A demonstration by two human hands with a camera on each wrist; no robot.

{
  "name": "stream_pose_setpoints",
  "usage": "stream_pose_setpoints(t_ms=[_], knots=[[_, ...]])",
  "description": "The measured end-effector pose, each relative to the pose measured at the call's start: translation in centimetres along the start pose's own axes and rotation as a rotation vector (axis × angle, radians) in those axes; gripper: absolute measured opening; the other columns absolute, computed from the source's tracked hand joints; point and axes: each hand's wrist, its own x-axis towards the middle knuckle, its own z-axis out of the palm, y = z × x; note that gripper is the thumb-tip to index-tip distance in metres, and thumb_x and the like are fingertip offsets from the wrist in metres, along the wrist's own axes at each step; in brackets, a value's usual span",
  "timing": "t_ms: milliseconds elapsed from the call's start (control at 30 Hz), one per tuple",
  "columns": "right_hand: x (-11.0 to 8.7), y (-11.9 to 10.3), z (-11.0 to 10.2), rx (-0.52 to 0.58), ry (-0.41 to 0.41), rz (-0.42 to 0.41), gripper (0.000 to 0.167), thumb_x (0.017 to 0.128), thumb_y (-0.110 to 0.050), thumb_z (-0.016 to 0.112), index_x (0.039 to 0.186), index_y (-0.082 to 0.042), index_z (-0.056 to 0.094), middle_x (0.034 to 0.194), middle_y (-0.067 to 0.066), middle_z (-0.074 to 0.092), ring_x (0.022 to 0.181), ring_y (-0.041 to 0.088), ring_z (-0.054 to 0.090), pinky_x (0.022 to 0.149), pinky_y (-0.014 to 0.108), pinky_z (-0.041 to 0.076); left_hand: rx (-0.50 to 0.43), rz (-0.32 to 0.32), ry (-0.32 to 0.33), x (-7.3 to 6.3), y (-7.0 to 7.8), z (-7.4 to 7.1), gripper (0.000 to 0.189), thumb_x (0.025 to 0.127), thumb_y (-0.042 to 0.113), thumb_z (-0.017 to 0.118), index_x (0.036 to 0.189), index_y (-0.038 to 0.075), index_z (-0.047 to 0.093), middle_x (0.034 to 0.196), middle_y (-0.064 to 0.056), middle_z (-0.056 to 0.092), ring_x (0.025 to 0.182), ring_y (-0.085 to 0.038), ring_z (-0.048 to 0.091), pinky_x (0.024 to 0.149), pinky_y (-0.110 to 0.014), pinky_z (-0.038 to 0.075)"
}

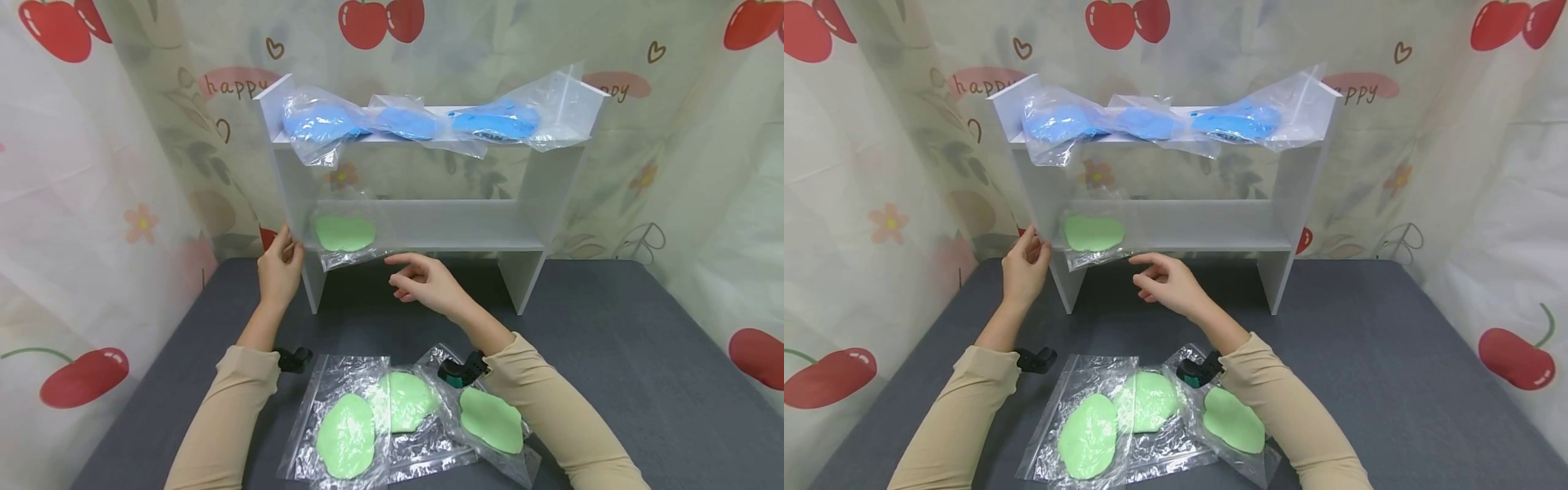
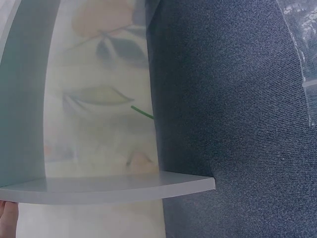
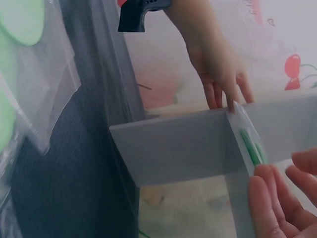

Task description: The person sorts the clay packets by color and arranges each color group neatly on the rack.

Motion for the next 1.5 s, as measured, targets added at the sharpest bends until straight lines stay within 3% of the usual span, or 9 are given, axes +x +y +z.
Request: stream_pose_setpoints(t_ms=[333, 567, 800, 1033, 1300, 1500], knots=[[-2.8, 2.4, -2.5, -0.150, -0.216, -0.010, 0.037, 0.092, -0.021, 0.059, 0.128, -0.012, 0.056, 0.104, 0.012, 0.064, 0.088, 0.018, 0.065, 0.080, 0.029, 0.055, 0.017, 0.014, 0.007, 0.0, 0.0, 0.0, 0.049, 0.093, 0.010, 0.053, 0.141, 0.016, 0.044, 0.124, -0.020, 0.060, 0.102, -0.033, 0.066, 0.074, -0.036, 0.056], [-4.9, 5.0, -4.1, -0.219, -0.355, -0.060, 0.044, 0.090, -0.022, 0.062, 0.130, -0.007, 0.053, 0.113, 0.017, 0.061, 0.101, 0.024, 0.063, 0.084, 0.026, 0.053, -0.001, 0.018, 0.004, 0.0, 0.0, 0.0, 0.050, 0.092, 0.008, 0.052, 0.141, 0.017, 0.043, 0.125, -0.021, 0.060, 0.103, -0.033, 0.065, 0.078, -0.043, 0.056], [-6.6, 6.7, -5.0, -0.223, -0.475, -0.034, 0.054, 0.087, -0.023, 0.066, 0.134, -0.004, 0.047, 0.128, 0.024, 0.052, 0.114, 0.037, 0.055, 0.096, 0.041, 0.049, -0.005, 0.026, -0.003, 0.0, -0.1, 0.0, 0.051, 0.093, 0.008, 0.052, 0.142, 0.018, 0.042, 0.125, -0.022, 0.059, 0.104, -0.034, 0.064, 0.080, -0.049, 0.055], [-8.1, 8.0, -5.7, -0.266, -0.497, 0.021, 0.066, 0.085, -0.025, 0.069, 0.139, -0.002, 0.040, 0.137, 0.022, 0.046, 0.119, 0.037, 0.051, 0.097, 0.049, 0.046, 0.006, 0.017, -0.008, 0.1, -0.1, 0.0, 0.050, 0.093, 0.009, 0.052, 0.142, 0.016, 0.041, 0.126, -0.022, 0.058, 0.104, -0.035, 0.064, 0.078, -0.047, 0.056], [-9.8, 9.6, -6.5, -0.241, -0.530, 0.106, 0.074, 0.083, -0.023, 0.071, 0.142, -0.001, 0.034, 0.134, 0.027, 0.043, 0.114, 0.035, 0.052, 0.091, 0.044, 0.049, -0.010, 0.014, -0.011, 0.0, -0.1, 0.0, 0.050, 0.094, 0.009, 0.051, 0.142, 0.016, 0.041, 0.127, -0.022, 0.058, 0.105, -0.035, 0.064, 0.080, -0.048, 0.055], [-10.5, 10.3, -6.6, -0.232, -0.552, 0.141, 0.084, 0.078, -0.023, 0.076, 0.144, -0.003, 0.029, 0.129, 0.024, 0.043, 0.106, 0.026, 0.050, 0.088, 0.034, 0.048, -0.013, 0.022, -0.008, 0.0, -0.1, 0.0, 0.050, 0.094, 0.009, 0.051, 0.142, 0.017, 0.041, 0.127, -0.022, 0.058, 0.105, -0.035, 0.064, 0.082, -0.049, 0.054]])
